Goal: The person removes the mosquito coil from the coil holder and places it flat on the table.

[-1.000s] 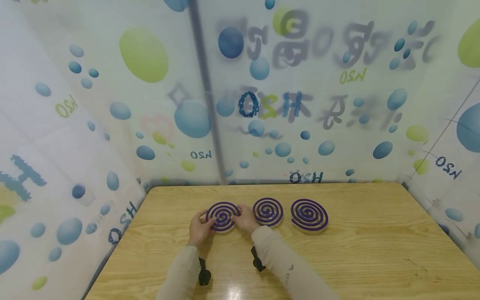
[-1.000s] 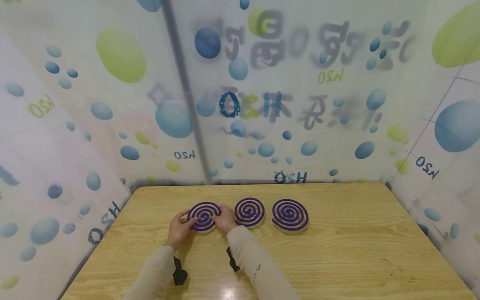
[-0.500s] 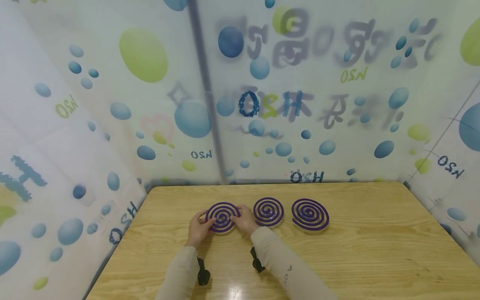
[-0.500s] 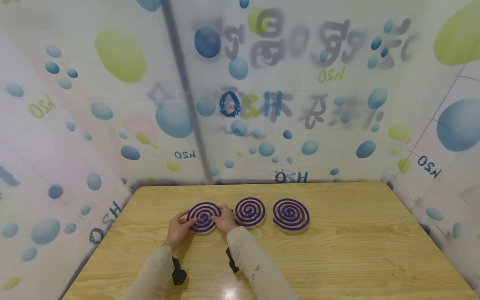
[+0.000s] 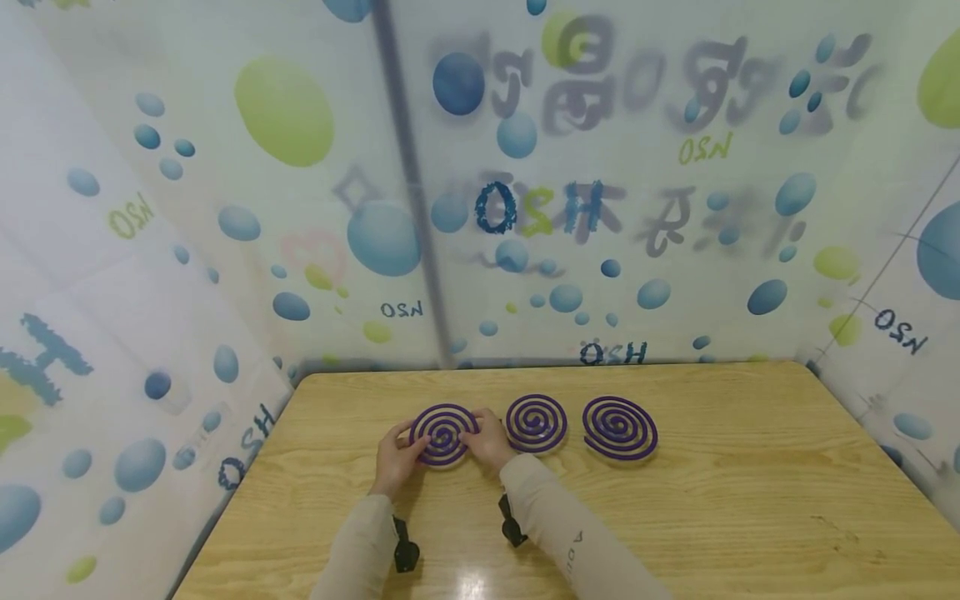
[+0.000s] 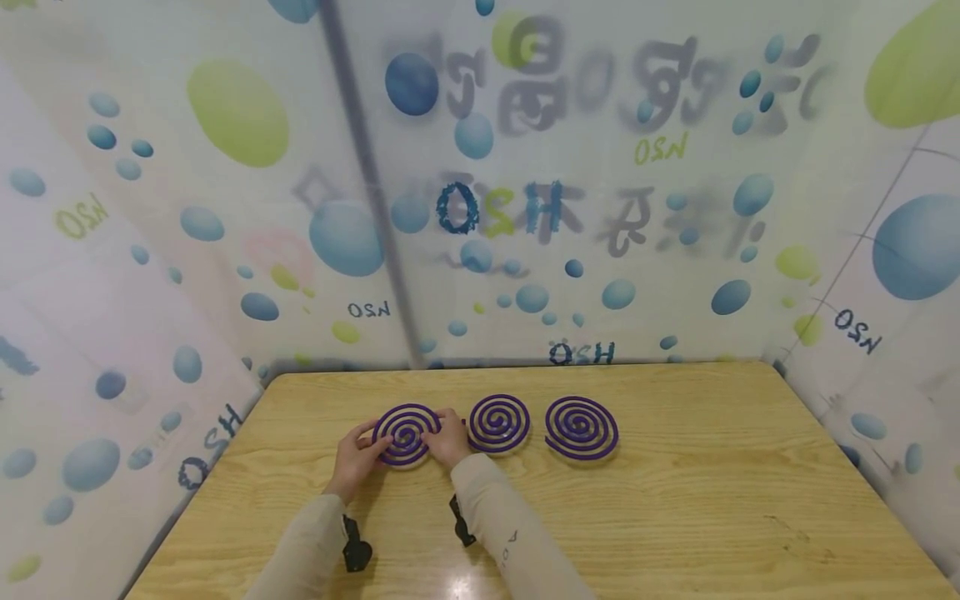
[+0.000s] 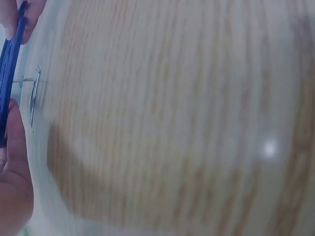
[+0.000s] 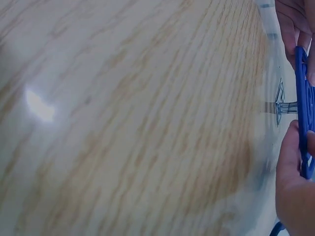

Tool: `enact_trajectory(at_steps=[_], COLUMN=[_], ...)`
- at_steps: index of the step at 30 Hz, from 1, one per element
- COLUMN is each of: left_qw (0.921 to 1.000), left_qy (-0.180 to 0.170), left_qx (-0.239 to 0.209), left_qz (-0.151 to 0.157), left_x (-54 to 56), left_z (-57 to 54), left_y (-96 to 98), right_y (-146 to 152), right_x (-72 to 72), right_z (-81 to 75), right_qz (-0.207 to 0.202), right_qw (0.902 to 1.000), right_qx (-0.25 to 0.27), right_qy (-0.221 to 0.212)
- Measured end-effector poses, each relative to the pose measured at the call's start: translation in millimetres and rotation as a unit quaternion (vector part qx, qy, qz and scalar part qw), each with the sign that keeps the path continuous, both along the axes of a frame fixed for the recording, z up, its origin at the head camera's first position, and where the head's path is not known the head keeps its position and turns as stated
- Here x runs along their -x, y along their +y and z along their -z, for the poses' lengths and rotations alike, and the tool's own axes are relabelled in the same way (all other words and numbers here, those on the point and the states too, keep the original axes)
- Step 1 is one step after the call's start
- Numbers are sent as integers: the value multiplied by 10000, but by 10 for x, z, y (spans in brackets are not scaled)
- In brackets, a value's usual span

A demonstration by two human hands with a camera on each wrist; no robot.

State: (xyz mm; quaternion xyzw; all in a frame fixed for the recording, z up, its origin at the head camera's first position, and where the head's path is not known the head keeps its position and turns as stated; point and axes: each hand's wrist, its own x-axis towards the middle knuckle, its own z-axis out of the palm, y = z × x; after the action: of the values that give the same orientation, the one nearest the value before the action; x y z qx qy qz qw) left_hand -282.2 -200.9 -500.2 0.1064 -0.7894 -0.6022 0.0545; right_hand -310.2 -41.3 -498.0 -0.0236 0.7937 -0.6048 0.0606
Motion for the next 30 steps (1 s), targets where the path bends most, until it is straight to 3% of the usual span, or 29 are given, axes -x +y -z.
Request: enact_trajectory(at_steps=[5, 12, 23, 30], left_qw=[10000, 9999, 9994, 9992], left_qy=[23, 108, 207, 293], left_qx=[1, -21, -271, -233], left_qz=[-61, -49, 26, 130], left_x=[7, 6, -9, -58], left_z=[-6, -35, -123, -220], left_y=[7, 12, -15, -54], right_y=[11, 6, 5, 0], right_x=[-73, -57, -60, -81], right_z=[-101, -100, -144, -232], right_qz=[10, 15, -12, -224], right_qw=[9999, 9996, 9998, 9972], right_qx=[79, 183, 145, 713], right_qy=[-112, -193, 129, -92])
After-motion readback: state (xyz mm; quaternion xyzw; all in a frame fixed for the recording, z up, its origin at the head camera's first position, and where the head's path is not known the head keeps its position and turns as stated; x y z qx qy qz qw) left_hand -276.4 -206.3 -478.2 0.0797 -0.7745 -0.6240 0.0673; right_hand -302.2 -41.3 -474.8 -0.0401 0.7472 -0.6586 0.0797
